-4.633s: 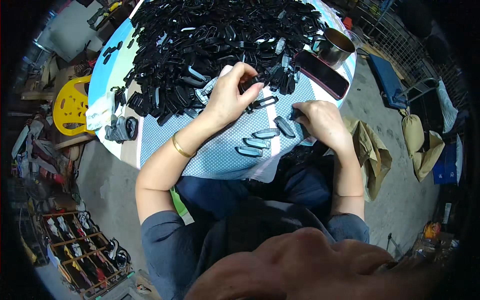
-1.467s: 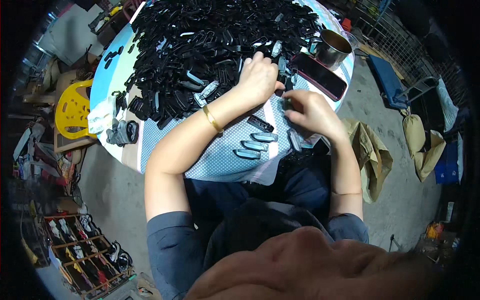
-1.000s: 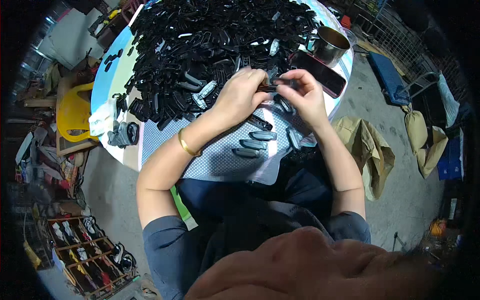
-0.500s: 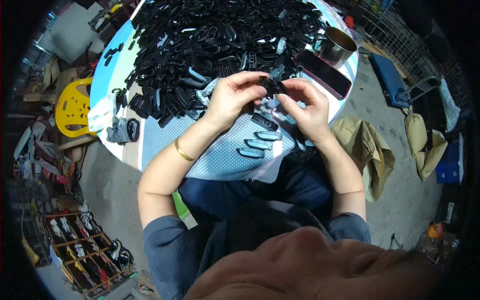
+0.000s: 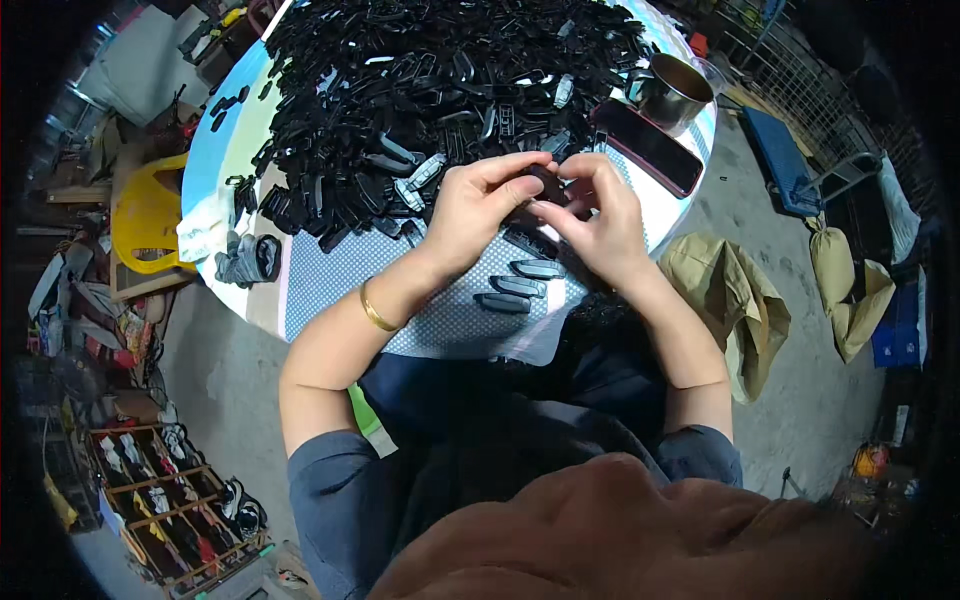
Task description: The person assembles plastic components by hand, snapping pieces together and placing the assembled parts on the table, then gathers scattered pieces into a pile and attaches more components.
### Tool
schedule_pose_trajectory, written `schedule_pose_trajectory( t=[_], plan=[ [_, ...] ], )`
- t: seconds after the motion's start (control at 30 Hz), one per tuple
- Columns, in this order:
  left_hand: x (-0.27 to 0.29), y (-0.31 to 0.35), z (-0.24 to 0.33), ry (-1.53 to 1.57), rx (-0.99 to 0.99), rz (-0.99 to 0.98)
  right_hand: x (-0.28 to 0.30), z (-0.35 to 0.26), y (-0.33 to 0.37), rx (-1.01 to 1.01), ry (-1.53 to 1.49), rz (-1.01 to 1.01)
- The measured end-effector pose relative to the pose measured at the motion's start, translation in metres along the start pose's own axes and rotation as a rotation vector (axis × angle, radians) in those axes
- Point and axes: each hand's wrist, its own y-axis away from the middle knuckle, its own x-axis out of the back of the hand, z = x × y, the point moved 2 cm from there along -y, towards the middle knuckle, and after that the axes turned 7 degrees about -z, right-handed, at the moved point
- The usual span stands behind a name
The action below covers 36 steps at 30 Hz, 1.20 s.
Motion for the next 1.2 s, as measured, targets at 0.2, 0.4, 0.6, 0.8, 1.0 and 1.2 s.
schedule_pose_trajectory(
  t=[0.2,0.4,0.6,0.8,1.0,1.2],
  plan=[
    [0.008,-0.002,-0.004,-0.115,-0.149,-0.107,0.002,0.006,-0.001,0.038,-0.019,-0.269],
    [0.01,-0.003,0.012,-0.15,-0.103,-0.133,0.009,0.002,-0.001,0.065,0.062,-0.324],
    [0.0,0.0,0.017,-0.586,0.018,-0.11,0.06,0.039,-0.019,-0.281,0.081,-0.205],
    [-0.007,0.001,0.003,-0.693,0.045,-0.343,0.026,0.021,-0.007,-0.119,0.562,-0.487],
    [-0.014,-0.029,-0.004,-1.121,-0.299,-0.093,0.04,0.029,-0.014,-0.23,0.304,-0.476],
    [-0.022,-0.055,-0.022,-1.594,-0.281,0.053,0.045,0.065,-0.019,-0.349,0.001,-0.296]
  ],
)
